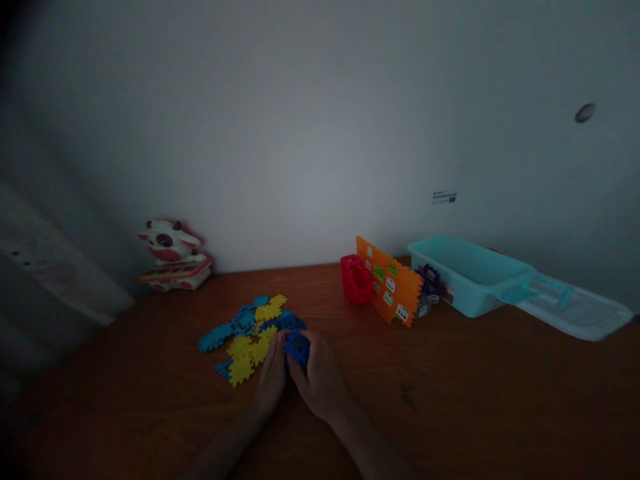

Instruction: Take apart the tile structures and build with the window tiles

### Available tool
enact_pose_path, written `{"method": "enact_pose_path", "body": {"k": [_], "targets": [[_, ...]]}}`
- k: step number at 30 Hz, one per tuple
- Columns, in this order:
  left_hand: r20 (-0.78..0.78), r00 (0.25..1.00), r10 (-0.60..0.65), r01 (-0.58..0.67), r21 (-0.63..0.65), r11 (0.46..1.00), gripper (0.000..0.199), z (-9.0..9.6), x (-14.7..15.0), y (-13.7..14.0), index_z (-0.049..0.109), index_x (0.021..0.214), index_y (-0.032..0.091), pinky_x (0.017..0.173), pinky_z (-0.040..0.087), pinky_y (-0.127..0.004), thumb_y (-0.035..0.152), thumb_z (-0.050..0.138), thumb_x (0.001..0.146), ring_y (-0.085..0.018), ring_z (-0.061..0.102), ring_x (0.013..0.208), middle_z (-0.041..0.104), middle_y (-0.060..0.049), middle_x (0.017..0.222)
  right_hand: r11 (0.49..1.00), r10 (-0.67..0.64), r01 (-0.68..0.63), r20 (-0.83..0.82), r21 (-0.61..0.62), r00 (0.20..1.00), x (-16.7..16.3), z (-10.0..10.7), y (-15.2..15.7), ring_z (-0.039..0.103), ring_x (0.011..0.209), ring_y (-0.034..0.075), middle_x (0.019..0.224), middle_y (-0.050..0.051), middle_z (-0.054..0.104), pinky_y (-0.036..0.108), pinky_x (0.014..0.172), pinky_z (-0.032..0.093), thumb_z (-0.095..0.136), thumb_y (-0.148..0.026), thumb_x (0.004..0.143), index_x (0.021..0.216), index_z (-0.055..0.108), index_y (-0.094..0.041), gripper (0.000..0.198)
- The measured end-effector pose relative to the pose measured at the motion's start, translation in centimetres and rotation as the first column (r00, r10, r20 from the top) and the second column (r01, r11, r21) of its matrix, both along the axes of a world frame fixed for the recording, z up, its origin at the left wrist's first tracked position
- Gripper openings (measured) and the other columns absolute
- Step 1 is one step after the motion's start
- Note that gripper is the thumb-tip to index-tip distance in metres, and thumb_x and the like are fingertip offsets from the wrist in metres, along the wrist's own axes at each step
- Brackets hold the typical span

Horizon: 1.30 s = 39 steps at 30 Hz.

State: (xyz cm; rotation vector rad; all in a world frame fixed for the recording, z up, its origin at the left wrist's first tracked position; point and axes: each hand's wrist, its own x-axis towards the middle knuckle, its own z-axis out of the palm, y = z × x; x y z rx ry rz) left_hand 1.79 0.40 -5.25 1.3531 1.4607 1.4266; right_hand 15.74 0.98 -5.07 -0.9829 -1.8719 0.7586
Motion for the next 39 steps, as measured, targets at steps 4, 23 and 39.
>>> {"method": "enact_pose_path", "body": {"k": [4,23,39], "targets": [[0.241,0.964,0.112,-0.114,-0.005,0.993,0.049,-0.3,-0.3,0.7,0.069,0.102,0.022,0.111,0.04,-0.043,0.063,0.046,0.092,-0.027,0.06,0.117,0.069,-0.01,0.117,0.994,0.102,-0.096,0.166,-0.044,0.981,0.1,0.0,-0.2,0.054,0.127,0.029,0.14,0.018,0.053,0.049,0.108,0.043,0.053,-0.032,0.094,0.141,0.039,-0.017,0.051],[0.048,0.976,-0.213,0.216,-0.071,0.974,0.049,-0.8,0.8,-0.3,0.062,0.122,0.018,0.113,0.038,-0.046,0.054,0.058,0.09,-0.029,0.058,0.124,0.067,-0.013,0.127,0.991,0.089,-0.065,0.219,-0.114,0.972,0.5,0.4,0.1,0.061,0.12,0.03,0.137,0.02,0.058,0.044,0.102,0.047,0.063,-0.023,0.079,0.148,0.032,-0.014,0.076],[0.366,0.92,-0.143,0.154,0.001,0.988,0.055,0.2,-1.0,0.6,0.061,0.099,0.018,0.056,0.049,-0.03,0.069,0.06,0.081,-0.016,0.058,0.056,0.064,-0.002,0.072,0.902,-0.424,0.373,-0.274,-0.219,0.863,2.9,-0.7,3.6,0.065,0.102,0.028,0.11,0.015,0.067,0.045,0.093,0.051,0.051,-0.06,0.09,0.124,0.053,-0.017,0.055]]}}
